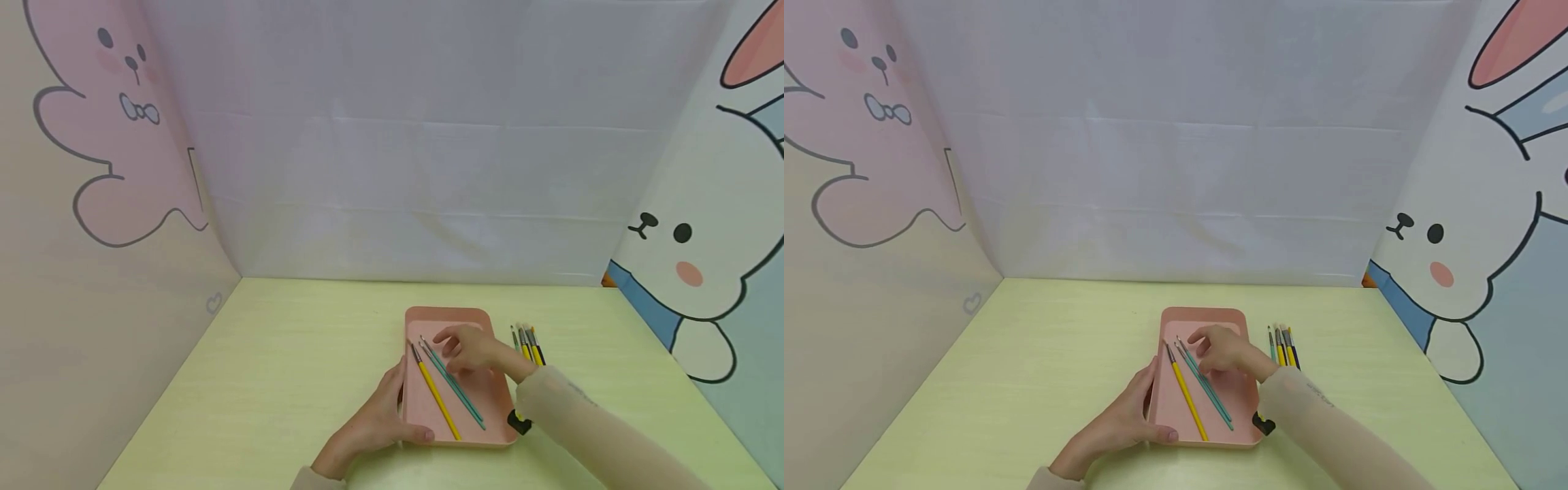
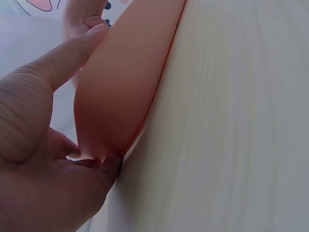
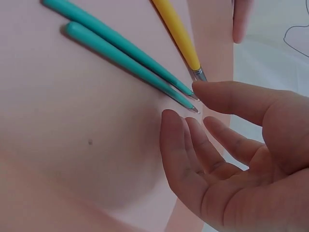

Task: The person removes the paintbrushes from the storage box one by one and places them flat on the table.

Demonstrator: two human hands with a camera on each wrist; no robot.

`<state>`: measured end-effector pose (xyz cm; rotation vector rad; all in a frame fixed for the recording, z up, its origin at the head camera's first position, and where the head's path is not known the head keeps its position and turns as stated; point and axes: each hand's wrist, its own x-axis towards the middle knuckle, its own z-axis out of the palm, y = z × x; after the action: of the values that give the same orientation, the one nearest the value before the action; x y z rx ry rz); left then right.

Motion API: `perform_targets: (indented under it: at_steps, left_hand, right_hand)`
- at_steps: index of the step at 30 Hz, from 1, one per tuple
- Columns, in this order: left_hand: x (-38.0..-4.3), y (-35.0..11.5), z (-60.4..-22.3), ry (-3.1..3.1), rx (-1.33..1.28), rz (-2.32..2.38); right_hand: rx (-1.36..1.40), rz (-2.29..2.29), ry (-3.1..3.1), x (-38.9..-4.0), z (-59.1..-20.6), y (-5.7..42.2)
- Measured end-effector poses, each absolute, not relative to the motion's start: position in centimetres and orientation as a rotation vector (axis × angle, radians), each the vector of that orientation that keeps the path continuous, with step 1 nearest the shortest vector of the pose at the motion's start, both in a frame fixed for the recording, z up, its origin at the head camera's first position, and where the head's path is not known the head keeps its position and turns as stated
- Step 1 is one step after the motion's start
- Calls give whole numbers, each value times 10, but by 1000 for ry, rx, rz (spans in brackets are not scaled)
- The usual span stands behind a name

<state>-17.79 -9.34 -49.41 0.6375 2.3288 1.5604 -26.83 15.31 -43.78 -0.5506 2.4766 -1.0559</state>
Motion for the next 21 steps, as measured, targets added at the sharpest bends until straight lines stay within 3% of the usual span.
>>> perform_targets:
  at_steps: [21]
  left_hand:
    - [-179, -94, -494, 2306, 649, 1561]
  right_hand:
    - [-499, -904, 2633, -271, -448, 142]
